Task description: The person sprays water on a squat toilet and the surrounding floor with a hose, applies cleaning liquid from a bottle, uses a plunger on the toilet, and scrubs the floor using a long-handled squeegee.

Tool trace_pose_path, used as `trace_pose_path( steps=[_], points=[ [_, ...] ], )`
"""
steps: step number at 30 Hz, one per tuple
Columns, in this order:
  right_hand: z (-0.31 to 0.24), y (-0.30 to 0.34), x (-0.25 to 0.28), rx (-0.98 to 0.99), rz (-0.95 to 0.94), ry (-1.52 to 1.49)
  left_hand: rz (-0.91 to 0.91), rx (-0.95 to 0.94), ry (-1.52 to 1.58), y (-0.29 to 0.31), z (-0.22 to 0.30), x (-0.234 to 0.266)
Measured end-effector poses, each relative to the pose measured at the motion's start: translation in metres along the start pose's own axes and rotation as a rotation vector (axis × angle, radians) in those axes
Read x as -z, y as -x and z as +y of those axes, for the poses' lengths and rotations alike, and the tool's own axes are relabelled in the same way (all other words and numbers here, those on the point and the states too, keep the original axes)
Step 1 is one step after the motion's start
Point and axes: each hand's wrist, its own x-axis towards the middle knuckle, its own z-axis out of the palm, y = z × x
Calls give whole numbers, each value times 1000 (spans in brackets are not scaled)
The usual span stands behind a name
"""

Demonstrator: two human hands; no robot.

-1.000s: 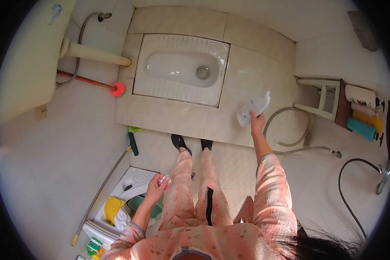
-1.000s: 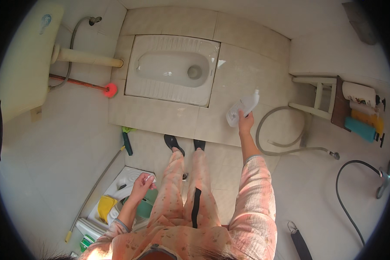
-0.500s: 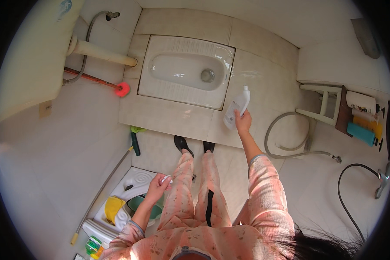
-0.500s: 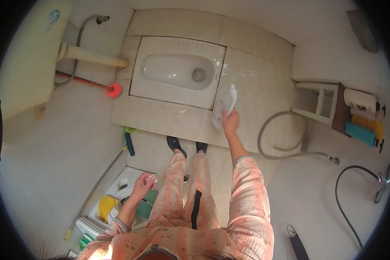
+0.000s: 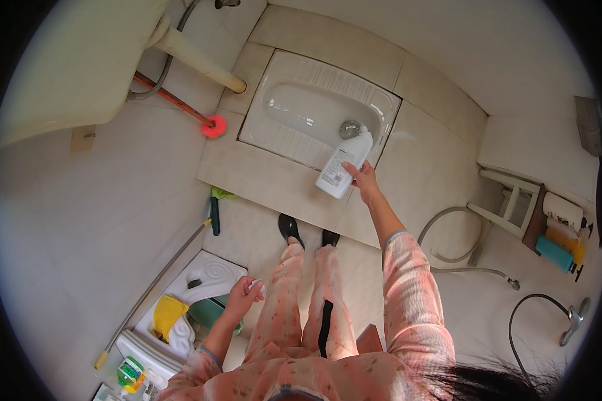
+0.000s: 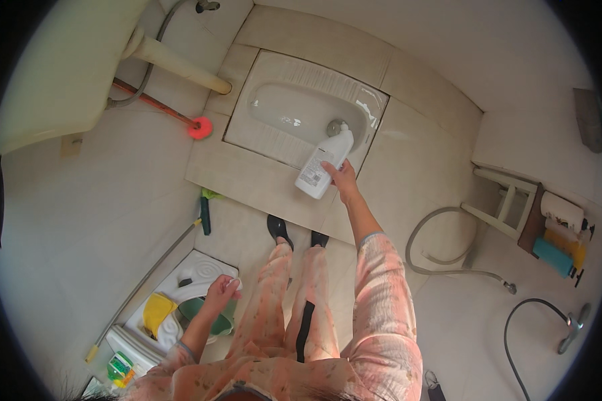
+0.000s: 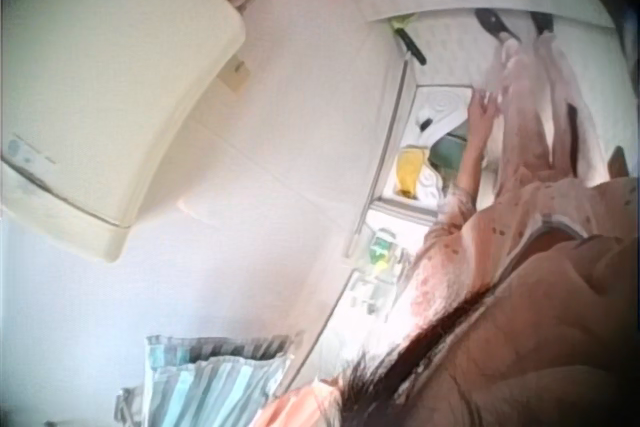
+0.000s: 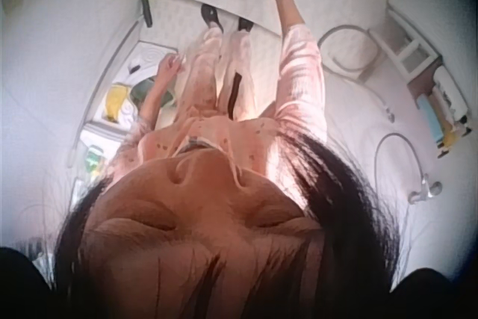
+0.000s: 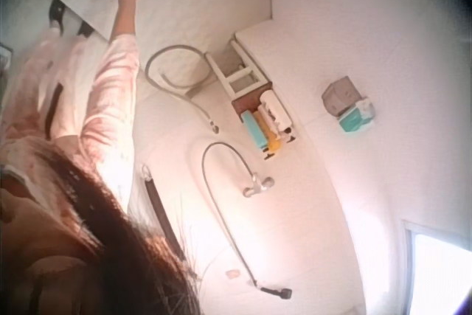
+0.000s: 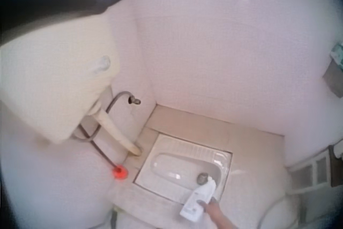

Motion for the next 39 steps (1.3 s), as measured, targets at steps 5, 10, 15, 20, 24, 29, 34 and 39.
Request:
trace_pose_path(
  steps=[5, 10, 15, 20, 24, 29, 34, 39],
  points=[
    [1, -50, -21, -123, -69, -229, 43, 58, 41, -14, -9, 13],
    [20, -134, -13, -76, 14, -424, 82, 67, 6, -42, -20, 32],
    [10, -177, -48, -48, -55, -561, 138, 120, 26, -57, -35, 43],
    [-16, -193, -110, -92, -177, -454, 148, 131, 19, -62, -39, 49],
    [-39, -190, -155, -145, -330, -289, 162, 132, 14, -60, -38, 52],
    [-55, -187, -146, -228, -520, 83, 153, 120, 53, -56, -33, 47],
    [-74, -170, -62, -363, -621, 797, 134, 120, 93, -45, -32, 37],
    [-97, -150, 51, -385, -480, 1358, 84, 114, 107, -43, -37, 21]
  ],
)
